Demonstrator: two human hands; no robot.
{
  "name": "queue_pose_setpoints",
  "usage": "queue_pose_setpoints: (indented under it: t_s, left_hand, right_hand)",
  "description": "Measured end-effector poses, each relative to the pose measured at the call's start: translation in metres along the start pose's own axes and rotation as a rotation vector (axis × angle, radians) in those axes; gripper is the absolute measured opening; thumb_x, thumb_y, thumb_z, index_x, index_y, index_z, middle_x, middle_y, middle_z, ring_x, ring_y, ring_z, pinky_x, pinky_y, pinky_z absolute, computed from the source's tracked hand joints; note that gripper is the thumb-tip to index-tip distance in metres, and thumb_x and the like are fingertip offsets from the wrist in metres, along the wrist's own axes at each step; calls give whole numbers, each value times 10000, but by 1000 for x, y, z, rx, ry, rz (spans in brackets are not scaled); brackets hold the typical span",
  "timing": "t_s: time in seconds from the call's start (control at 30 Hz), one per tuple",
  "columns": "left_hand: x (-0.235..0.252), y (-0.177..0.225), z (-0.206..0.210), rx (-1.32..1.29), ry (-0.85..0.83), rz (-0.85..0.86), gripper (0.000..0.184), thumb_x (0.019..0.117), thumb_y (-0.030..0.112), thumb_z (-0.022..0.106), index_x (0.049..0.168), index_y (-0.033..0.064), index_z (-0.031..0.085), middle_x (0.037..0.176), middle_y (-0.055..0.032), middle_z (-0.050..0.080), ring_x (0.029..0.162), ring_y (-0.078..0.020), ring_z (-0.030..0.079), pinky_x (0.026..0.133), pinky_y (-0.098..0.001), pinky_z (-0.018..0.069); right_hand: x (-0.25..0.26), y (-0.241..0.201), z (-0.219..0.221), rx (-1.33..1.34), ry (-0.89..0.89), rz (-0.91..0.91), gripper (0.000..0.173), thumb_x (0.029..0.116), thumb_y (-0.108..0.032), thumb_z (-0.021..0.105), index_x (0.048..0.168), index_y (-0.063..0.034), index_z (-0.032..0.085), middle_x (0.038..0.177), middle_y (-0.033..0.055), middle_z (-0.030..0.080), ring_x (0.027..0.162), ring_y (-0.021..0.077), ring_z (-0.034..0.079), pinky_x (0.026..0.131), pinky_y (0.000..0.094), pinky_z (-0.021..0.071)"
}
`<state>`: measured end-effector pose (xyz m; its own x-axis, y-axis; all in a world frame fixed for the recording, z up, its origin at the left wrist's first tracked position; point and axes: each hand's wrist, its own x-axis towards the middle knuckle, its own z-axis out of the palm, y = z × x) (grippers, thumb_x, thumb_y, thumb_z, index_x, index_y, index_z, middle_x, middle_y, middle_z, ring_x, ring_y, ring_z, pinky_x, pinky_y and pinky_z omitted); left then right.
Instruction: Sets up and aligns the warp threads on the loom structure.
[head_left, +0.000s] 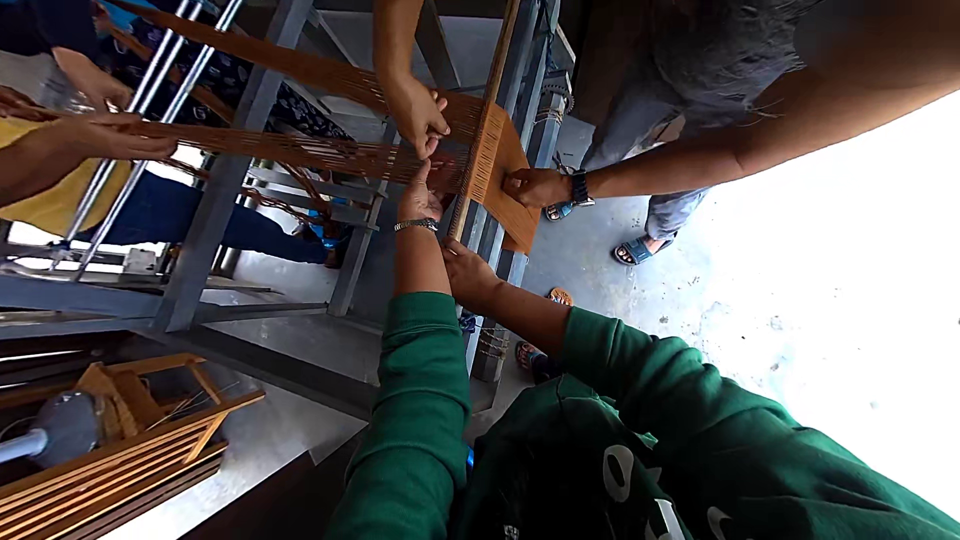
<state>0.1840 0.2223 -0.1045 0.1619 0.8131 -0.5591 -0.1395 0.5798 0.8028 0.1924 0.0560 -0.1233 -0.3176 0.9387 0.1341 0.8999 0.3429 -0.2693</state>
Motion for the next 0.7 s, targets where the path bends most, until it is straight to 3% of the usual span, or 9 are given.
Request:
queue_pose_setpoints:
  t_s: [0.1, 0.23, 0.4, 0.6, 0.7]
  left_hand:
    - [1, -5, -5, 68, -14, 73, 455, 1101, 368, 487, 1431, 55, 501, 1280, -146, 658, 1133, -250, 675, 952, -419, 583]
    - [-1, -9, -5, 152, -12, 192, 422, 1131, 361, 398, 1266, 18, 603, 1118, -127, 714, 1001, -211, 710, 891, -387, 598]
    - [4, -9, 1, 164, -1, 222, 428, 1135, 372, 380, 1278, 19, 575, 1089, -109, 721, 978, -205, 715, 867, -396, 602]
    - [8, -9, 2, 164, 12, 233, 399, 1135, 372, 372, 1256, 48, 572, 1121, -104, 718, 1051, -229, 702, 880, -435, 591]
    - [7, -9, -1, 203, 22, 219, 525, 1132, 449, 312, 1404, 40, 497, 1195, -150, 698, 1060, -263, 707, 875, -458, 603]
  right_hand:
    - [0, -1, 0, -44, -8, -1, 487, 933, 50, 624, 1415, -12, 581, 1450, 144, 611, 1425, 294, 492, 1241, 480, 255]
    - [1, -1, 0, -33, -37, 15, 482, 949, 45, 595, 1428, -7, 568, 1470, 145, 593, 1446, 292, 465, 1257, 450, 216]
    - [1, -1, -2, 40, 7, 39, 476, 954, 70, 572, 1423, -11, 582, 1480, 131, 592, 1462, 275, 454, 1272, 430, 194]
    - [2, 0, 8, 137, 182, 31, 431, 963, 71, 554, 1375, -25, 632, 1405, 127, 654, 1409, 291, 519, 1257, 438, 239]
    - [2, 0, 4, 171, 178, 28, 416, 966, 61, 560, 1362, -32, 647, 1394, 122, 662, 1397, 288, 532, 1249, 444, 244]
